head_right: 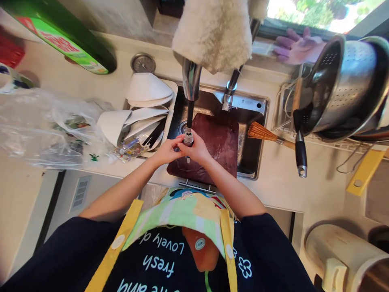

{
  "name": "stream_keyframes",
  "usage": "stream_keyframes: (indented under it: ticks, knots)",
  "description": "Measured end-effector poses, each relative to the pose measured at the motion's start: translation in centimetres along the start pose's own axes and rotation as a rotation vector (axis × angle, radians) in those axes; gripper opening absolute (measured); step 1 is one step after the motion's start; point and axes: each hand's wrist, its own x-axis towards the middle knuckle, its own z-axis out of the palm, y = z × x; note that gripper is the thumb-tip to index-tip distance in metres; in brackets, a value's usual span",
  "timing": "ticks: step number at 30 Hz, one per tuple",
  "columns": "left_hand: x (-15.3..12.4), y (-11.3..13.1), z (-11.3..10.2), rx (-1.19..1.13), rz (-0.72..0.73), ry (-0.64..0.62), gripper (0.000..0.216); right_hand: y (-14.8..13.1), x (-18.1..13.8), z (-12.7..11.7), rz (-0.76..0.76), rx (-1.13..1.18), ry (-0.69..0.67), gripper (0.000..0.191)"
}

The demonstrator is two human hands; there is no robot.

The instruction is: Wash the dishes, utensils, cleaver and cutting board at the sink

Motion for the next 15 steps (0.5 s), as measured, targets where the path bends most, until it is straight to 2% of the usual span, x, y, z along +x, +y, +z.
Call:
stream_keyframes:
  ticks: [4, 7, 11, 15]
  knots:
    - [-1.6, -0.5, -0.6, -0.085, -0.084, 0.027, 0.054, -0.4, 0.2, 1.9, 0.036, 0.09, -0.015, 0.016]
    - [-3.1, -1.3, -0.5, -0.106, -0.11, 0.088, 0.058, -0.5, 0.1, 1.9, 0.051, 0.117, -0.051, 0.014]
    - [-4.7, -2.5, -0.1, -0.055, -0.114, 0.134, 0.053, -0.4, -0.7, -0.2, 0.055, 0.073, -0.034, 0.011]
    - [-4.7, -3.0, 0.9, 0.098, -0.134, 0.0, 0.041, -0.8, -2.1, -2.9, 0.118, -0.061, -0.015, 0.01]
